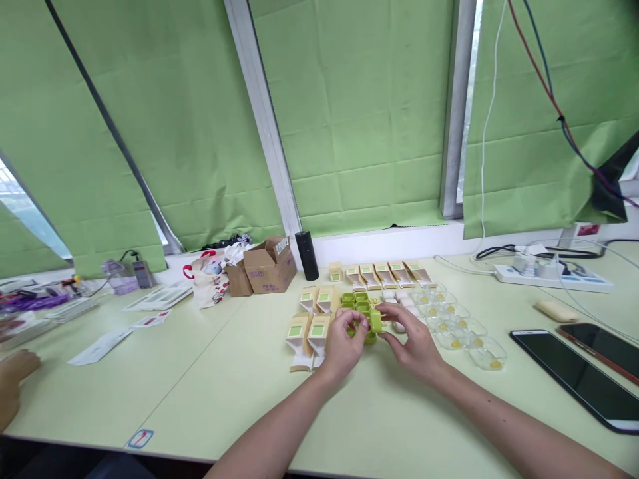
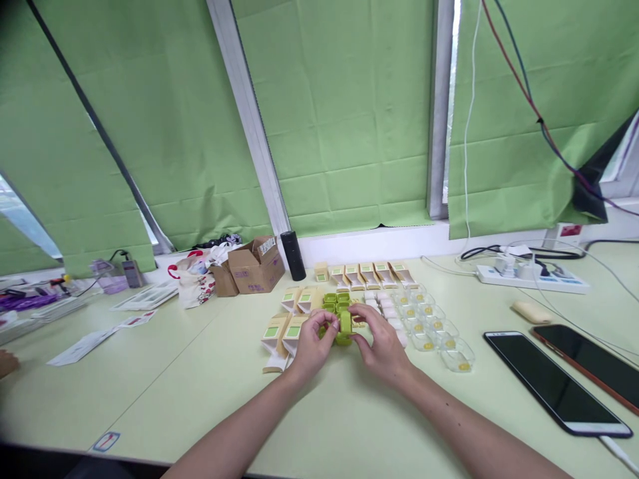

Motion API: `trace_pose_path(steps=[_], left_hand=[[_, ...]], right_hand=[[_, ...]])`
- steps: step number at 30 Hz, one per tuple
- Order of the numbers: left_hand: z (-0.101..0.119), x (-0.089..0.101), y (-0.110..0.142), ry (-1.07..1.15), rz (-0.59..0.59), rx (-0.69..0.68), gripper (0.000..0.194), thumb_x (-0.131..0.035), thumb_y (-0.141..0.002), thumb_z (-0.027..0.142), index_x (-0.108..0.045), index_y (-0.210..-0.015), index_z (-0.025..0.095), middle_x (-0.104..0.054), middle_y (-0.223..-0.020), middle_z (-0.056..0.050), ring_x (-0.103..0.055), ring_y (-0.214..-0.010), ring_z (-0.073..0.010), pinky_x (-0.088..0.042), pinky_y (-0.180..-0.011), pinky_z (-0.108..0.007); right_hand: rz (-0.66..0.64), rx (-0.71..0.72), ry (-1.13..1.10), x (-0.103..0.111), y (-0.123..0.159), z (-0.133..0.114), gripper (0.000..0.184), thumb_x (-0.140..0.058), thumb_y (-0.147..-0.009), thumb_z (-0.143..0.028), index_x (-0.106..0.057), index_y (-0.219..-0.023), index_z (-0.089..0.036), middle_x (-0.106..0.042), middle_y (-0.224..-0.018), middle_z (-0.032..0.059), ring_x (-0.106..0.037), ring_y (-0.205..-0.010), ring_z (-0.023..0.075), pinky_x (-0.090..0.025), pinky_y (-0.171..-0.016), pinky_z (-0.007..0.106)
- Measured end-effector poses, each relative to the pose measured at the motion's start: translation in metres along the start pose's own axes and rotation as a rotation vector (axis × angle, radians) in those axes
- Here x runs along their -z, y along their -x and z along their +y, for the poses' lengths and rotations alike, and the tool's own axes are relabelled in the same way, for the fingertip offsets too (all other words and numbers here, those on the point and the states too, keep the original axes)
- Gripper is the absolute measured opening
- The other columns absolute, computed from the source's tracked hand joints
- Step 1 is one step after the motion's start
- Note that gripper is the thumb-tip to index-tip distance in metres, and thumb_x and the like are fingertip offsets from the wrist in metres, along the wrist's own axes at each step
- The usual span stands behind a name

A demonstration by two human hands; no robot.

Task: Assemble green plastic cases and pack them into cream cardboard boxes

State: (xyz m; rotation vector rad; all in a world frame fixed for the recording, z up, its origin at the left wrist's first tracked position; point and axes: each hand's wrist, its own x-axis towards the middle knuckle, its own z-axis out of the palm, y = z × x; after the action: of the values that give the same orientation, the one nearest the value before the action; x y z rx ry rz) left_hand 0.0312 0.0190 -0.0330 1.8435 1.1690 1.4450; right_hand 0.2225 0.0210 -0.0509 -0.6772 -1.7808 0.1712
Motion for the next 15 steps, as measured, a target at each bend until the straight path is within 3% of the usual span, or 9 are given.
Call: trace_pose_path(steps=[15], left_hand=[[-0.0006, 0.0009, -0.001, 0.028, 0.013, 0.01, 0.023, -0.069, -0.093, 0.04, -0.07, -0.085, 0.019, -0.067, -0.09, -0.006, -0.064, -0.089, -0.0211, -0.05, -0.08, -0.031]], right_hand=[[0.0, -0.023, -0.029, -0.0006, 0.0002, 0.0012, 0.039, -0.061, -0.097, -0.017, -0.059, -0.135, -0.027, -0.071, -0.13, 0.0115, -0.077, -0.107, 0.0277, -0.07, -0.09, 0.047]])
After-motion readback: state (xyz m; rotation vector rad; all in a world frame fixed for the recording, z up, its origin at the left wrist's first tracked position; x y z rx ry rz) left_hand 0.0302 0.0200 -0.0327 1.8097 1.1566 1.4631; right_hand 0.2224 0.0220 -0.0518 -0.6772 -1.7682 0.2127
